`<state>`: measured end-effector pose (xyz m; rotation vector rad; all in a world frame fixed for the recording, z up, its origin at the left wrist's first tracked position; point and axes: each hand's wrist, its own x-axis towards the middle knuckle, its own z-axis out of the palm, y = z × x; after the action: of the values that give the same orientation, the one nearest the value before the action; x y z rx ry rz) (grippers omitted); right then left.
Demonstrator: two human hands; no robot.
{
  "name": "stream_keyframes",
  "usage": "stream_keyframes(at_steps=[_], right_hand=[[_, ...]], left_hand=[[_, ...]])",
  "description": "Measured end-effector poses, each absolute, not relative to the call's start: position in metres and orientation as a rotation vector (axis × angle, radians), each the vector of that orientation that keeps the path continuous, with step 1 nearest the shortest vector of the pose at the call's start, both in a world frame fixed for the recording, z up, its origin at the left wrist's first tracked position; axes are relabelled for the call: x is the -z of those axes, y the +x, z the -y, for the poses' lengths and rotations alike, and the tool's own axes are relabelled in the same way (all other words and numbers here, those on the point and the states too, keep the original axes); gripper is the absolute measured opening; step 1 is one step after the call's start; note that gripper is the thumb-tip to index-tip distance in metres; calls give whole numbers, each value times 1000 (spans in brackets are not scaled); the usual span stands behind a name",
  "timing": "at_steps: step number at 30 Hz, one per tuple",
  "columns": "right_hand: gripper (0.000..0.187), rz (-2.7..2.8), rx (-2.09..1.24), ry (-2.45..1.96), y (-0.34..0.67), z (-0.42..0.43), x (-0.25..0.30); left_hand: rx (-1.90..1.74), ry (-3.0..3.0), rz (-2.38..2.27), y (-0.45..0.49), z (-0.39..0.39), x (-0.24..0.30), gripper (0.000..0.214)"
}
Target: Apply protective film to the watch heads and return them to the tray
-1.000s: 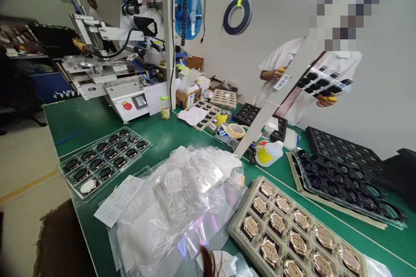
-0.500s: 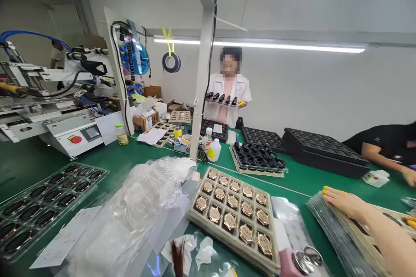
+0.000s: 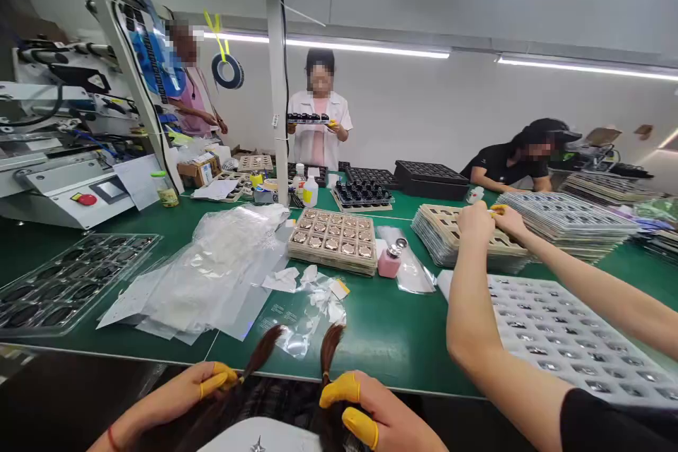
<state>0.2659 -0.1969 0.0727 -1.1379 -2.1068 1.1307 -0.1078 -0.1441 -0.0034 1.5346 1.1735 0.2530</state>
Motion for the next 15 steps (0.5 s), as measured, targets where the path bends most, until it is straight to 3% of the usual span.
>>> stream_keyframes(at_steps=[6, 15], right_hand=[[33, 1883, -998, -1208, 246, 237, -47], [27, 1792, -1020, -1437, 254, 256, -11]], left_hand=[[-409, 1746, -862, -75, 143, -23, 36], [239, 1688, -901, -118, 141, 6, 29]])
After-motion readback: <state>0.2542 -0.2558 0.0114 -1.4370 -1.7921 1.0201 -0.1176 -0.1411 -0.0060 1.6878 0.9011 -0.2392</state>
